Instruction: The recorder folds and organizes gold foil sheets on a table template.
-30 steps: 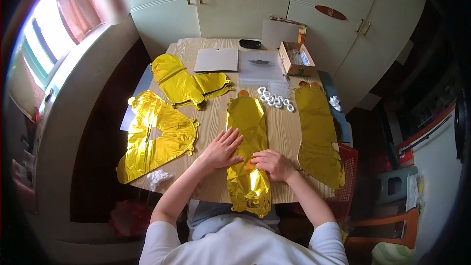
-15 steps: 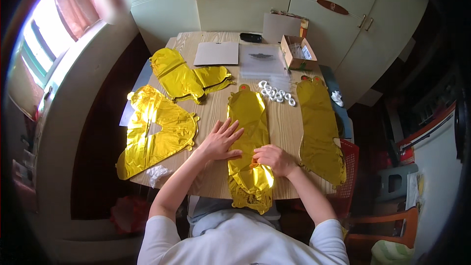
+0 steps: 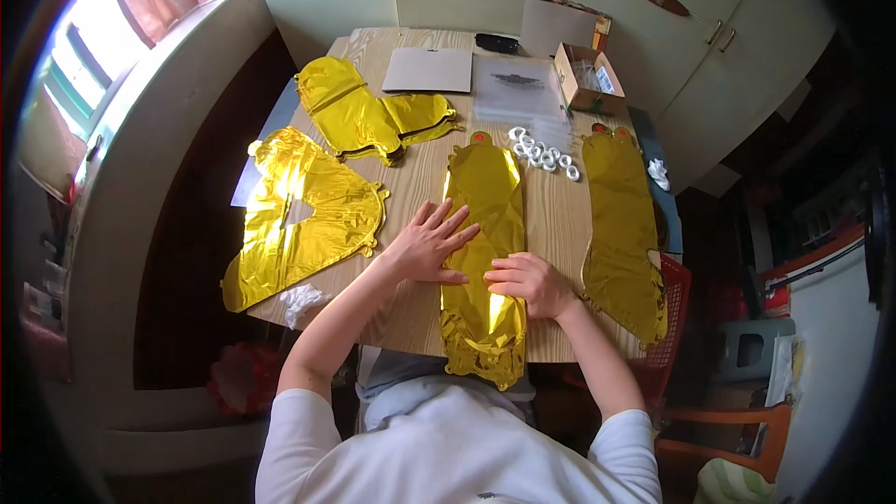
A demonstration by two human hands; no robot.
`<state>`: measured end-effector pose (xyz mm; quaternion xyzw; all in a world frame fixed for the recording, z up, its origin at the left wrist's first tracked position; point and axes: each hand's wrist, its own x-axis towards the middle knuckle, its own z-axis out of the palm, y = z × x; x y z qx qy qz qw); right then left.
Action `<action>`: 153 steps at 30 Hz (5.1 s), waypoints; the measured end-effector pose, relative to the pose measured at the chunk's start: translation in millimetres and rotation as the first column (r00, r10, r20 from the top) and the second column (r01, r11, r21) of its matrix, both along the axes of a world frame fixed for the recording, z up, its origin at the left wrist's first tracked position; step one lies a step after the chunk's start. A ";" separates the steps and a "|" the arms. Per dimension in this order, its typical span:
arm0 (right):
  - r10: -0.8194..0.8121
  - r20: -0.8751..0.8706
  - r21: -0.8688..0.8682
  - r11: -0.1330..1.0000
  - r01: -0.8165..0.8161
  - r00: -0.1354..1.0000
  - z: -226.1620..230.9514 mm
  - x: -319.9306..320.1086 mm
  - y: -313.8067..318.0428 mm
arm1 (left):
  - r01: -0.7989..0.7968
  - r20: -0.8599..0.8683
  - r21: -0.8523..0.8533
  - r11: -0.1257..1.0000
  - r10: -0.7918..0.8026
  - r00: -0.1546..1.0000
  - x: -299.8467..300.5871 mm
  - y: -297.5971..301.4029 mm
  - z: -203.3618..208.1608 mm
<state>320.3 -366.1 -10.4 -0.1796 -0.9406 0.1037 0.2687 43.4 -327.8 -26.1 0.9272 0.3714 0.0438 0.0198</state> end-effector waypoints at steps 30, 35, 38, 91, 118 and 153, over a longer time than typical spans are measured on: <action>-0.022 0.069 -0.004 1.000 0.022 0.997 -7.3 1.8 1.4 | 0.056 -0.029 -0.078 0.995 -0.059 0.998 -12.4 -27.9 19.8; -0.013 0.098 -0.016 1.000 0.015 0.995 -4.0 0.2 1.7 | 0.102 0.098 0.007 0.995 -0.102 0.990 3.6 -20.2 5.7; 0.000 0.067 -0.032 0.999 0.002 0.998 -10.4 2.1 2.8 | 0.094 0.053 0.030 0.995 -0.095 0.994 4.4 -22.5 1.3; -0.111 0.223 0.085 0.992 0.094 0.968 22.8 -57.9 2.2 | -0.307 -0.271 -0.051 0.950 0.283 0.920 -4.6 47.4 12.8; -0.115 0.335 0.045 0.993 0.106 0.935 -6.1 -85.2 -60.7 | -0.325 -0.242 -0.088 0.942 0.296 0.924 -3.5 48.6 15.5; -0.661 -0.059 -0.152 0.746 0.648 0.748 -55.5 -25.7 146.5 | -0.341 0.097 -0.073 0.937 0.347 0.933 -16.5 25.5 -0.9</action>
